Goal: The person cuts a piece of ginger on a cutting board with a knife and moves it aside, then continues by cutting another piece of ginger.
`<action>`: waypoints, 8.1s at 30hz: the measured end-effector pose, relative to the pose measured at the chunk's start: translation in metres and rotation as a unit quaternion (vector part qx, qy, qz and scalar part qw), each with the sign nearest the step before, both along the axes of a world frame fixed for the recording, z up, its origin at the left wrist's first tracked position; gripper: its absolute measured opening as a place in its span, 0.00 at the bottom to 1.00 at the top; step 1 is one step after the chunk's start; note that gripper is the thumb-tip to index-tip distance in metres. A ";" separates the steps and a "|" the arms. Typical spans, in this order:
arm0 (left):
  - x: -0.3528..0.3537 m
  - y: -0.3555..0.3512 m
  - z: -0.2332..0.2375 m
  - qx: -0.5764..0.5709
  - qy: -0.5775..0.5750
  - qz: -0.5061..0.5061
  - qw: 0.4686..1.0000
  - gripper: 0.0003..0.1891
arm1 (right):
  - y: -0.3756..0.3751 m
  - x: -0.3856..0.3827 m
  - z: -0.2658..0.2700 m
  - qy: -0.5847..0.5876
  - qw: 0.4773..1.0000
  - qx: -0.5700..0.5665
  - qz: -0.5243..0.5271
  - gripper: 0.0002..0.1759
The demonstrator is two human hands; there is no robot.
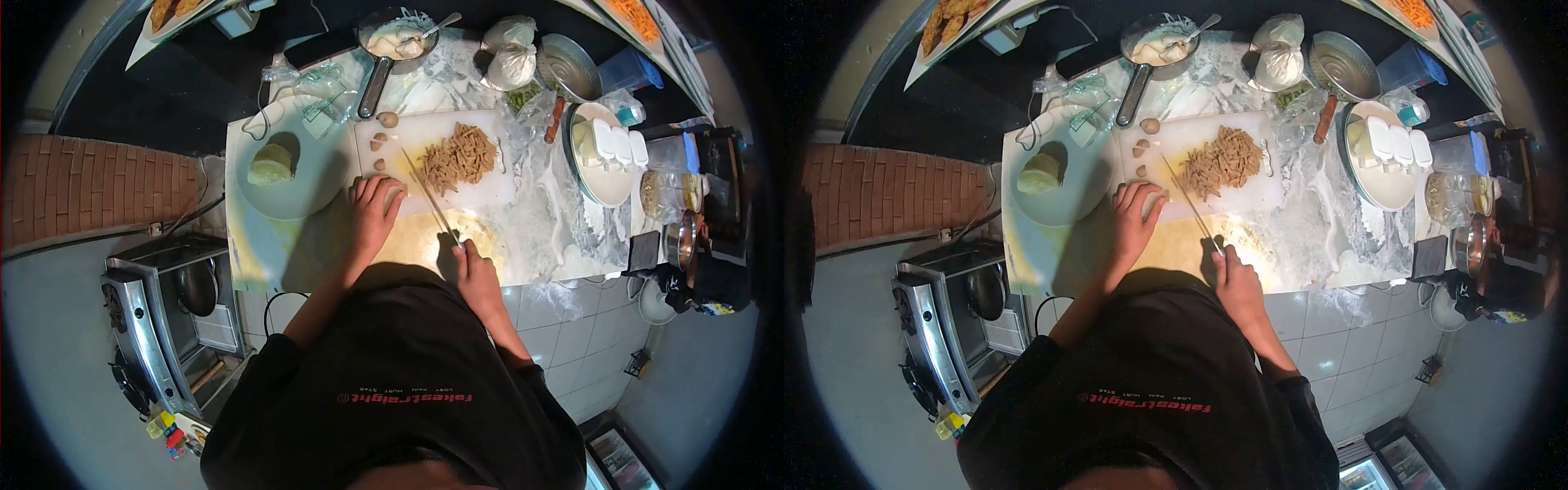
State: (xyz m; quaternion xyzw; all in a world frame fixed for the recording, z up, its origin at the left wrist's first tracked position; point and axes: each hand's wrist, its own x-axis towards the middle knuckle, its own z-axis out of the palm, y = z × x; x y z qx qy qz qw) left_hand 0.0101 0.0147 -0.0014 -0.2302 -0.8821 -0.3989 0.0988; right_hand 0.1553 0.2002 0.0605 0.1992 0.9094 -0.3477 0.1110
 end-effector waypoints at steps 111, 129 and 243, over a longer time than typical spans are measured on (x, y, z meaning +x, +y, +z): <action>0.020 -0.006 -0.005 -0.064 0.104 -0.043 0.992 0.16 | -0.015 -0.003 -0.015 -0.021 0.990 0.127 0.051 0.20; 0.017 -0.006 -0.001 -0.059 0.079 -0.050 0.994 0.14 | -0.014 -0.001 -0.006 -0.030 0.995 0.062 0.065 0.18; 0.001 -0.023 0.033 0.011 -0.011 -0.001 1.000 0.12 | -0.009 -0.004 -0.009 -0.001 0.987 -0.155 0.030 0.24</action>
